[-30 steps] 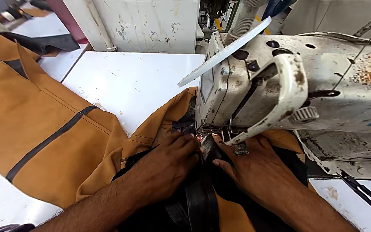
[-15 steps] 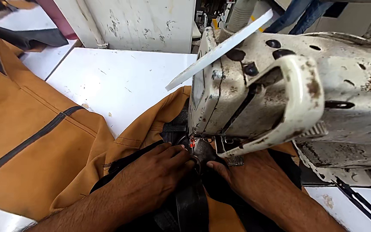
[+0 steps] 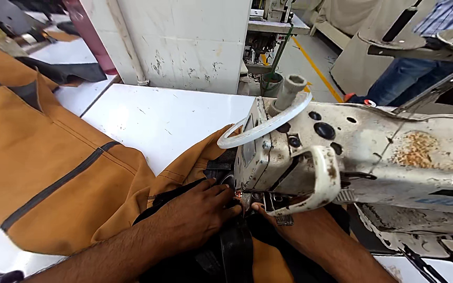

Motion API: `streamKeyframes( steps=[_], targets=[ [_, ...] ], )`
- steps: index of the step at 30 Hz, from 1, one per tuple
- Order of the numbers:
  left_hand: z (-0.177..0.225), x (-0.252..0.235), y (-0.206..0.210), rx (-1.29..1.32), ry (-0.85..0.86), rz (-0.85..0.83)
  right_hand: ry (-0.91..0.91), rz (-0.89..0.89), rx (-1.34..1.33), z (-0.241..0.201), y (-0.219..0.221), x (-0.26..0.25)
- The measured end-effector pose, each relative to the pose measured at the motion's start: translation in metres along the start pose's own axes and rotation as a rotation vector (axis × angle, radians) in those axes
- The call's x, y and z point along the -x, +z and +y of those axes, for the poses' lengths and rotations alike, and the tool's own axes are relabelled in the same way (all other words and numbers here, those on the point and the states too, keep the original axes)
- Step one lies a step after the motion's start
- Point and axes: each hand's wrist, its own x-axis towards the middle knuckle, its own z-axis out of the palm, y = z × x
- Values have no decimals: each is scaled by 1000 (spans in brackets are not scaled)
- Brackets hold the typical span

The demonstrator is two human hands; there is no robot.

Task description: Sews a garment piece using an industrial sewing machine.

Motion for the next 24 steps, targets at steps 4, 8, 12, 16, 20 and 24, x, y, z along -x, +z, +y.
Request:
streamKeyframes(
  steps=[4,8,12,16,20,24],
  targets=[
    [3,-3,-5,-44,27,-16,-125,217,-7,5,18,-4],
    [45,12,-18,77,130,-15,-396,27,-146,-10,6,30],
    [87,41,-42,201,75,-189,-527,-30,-149,-27,3,77],
    [86,38,-43,152,-159,-206,-452,101,9,-39,15,99],
    [72,3,-48,232,-423,-427,-395,132,57,-38,17,102],
    [73,1,-11,108,-256,-11,-341,131,85,-42,16,112]
  ],
)
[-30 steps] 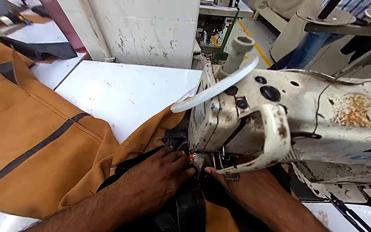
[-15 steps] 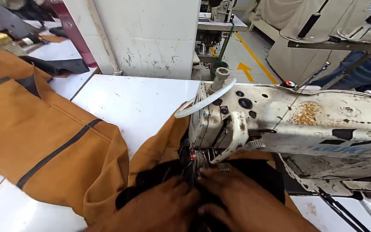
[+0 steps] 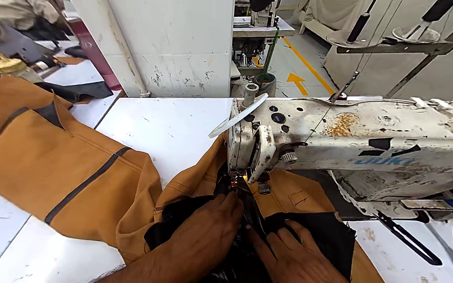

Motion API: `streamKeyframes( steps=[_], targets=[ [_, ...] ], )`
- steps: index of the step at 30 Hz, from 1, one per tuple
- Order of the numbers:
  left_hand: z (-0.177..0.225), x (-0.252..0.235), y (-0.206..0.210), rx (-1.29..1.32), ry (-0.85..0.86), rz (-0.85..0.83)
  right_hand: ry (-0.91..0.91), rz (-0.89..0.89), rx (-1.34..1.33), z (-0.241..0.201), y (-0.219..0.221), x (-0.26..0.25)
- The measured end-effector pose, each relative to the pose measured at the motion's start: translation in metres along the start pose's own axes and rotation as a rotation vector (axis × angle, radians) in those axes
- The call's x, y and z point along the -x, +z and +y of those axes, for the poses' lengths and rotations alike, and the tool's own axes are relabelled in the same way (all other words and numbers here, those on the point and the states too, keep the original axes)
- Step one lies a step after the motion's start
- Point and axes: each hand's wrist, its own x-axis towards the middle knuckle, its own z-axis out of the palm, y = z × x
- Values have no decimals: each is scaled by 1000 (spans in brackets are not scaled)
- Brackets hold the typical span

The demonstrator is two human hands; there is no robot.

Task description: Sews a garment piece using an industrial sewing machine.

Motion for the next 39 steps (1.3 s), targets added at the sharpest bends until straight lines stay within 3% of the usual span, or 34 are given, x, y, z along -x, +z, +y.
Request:
streamKeyframes(
  steps=[5,8,10,13,15,18,20,22,24,25,27,29,33,37,39],
  targets=[
    [4,14,16,20,-91,83,21,102,29,-5,12,1],
    [-2,16,8,-15,-228,90,-31,72,-192,-10,3,4],
    [-4,12,-6,18,-301,-96,-66,-60,-363,-10,-5,9],
    [-4,-14,-33,32,-365,-630,-76,-253,-465,-6,-13,15],
    [-18,-28,-38,-52,-311,-733,-101,-311,-503,-3,-14,19],
    [-44,-42,-44,-135,-221,-703,-106,-322,-550,-4,-18,27],
    [-45,-45,-46,-185,-204,-648,-84,-198,-508,-10,-10,30],
    [-41,-36,-39,-260,-80,-387,-74,-45,-419,-15,10,26],
    [-40,-21,-27,-255,175,-86,-59,120,-341,-16,34,23],
    [-39,-13,-23,-201,286,-38,-70,171,-330,-15,41,23],
    [-41,3,-14,-50,435,-72,-87,233,-303,-15,42,22],
    [-47,14,-5,71,447,-118,-93,285,-287,-20,37,20],
    [-49,15,-2,65,442,-194,-23,305,-349,-38,18,32],
    [-48,10,-3,35,478,-198,335,307,-181,-3,-10,79],
    [-51,9,0,48,509,-145,560,200,-238,27,-13,105]
  ],
)
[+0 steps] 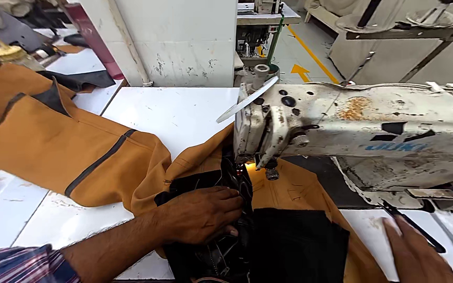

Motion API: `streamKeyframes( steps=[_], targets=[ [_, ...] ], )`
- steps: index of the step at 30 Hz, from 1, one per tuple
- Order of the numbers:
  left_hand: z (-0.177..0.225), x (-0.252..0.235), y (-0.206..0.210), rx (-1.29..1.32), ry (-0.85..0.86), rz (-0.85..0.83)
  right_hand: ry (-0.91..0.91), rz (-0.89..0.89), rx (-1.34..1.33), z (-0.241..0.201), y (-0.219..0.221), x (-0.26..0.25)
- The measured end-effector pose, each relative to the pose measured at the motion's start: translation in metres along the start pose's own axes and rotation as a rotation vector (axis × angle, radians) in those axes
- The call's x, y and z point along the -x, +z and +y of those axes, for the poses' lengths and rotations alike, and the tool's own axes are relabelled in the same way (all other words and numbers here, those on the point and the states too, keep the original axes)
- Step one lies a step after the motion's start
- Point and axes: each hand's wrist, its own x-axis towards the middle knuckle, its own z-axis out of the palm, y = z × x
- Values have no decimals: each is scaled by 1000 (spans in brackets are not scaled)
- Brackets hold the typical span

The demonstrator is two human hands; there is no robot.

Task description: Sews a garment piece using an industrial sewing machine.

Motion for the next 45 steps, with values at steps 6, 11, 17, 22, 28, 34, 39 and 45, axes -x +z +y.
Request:
streamKeyframes(
  steps=[6,11,17,22,28,34,39,45],
  targets=[
    [-2,4,9,17,-3,71,79,-247,-292,15,18,-14],
    [12,-1,7,103,-102,79,-372,219,291,21,-6,-95],
    [28,-8,2,233,-194,32,-269,3,490,28,-6,-138],
    [25,-11,-2,330,-165,15,-509,-165,-50,-59,-74,-72],
    [20,-5,0,318,-161,34,-720,31,22,-74,64,-123],
    [17,-3,15,256,-148,151,-599,28,195,-37,86,-135],
    [18,-4,20,124,-258,382,-625,52,211,-41,90,-135],
    [2,-8,16,69,-408,220,-657,49,224,-45,95,-135]
  ],
)
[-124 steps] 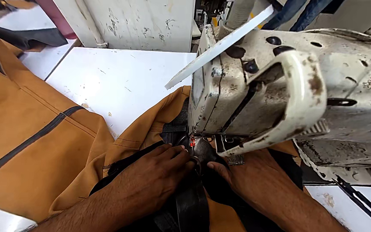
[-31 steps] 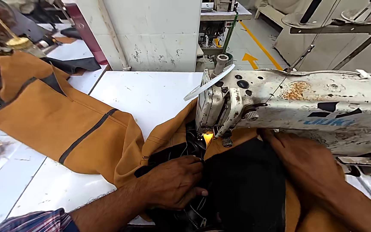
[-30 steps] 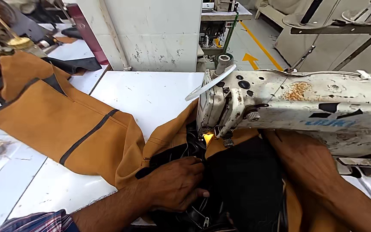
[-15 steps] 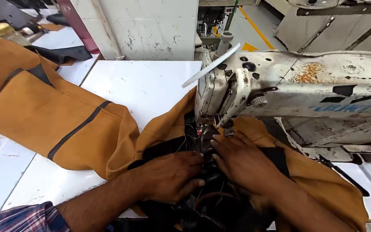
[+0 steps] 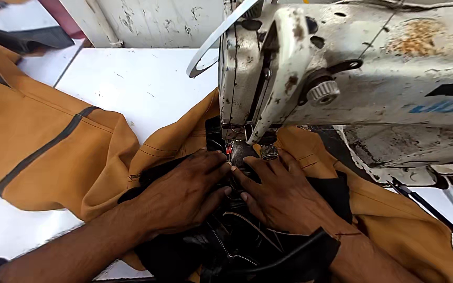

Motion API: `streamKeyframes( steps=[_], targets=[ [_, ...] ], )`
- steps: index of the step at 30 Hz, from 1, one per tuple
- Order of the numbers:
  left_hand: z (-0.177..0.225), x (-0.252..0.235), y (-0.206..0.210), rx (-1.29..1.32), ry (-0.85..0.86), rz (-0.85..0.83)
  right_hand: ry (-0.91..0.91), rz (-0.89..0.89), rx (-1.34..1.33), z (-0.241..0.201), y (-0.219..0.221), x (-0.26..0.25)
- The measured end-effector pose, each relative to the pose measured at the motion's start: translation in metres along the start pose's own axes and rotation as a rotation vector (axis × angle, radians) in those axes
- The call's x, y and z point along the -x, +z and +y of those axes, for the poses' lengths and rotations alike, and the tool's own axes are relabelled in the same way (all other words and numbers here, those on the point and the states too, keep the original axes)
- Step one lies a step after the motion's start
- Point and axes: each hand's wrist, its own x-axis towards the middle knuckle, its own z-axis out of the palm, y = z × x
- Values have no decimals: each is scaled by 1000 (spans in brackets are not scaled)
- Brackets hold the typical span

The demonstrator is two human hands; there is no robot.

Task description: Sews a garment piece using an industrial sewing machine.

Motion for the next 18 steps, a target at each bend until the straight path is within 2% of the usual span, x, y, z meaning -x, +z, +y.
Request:
streamKeyframes(
  steps=[4,10,18],
  targets=[
    [-1,1,1,-27,-7,-33,-24,13,-3,2,1,1],
    [1,2,4,-78,-18,18,-64,94,-113,8,1,8],
    [1,-4,6,-105,-83,20,-48,72,-105,28,8,-4]
  ],
)
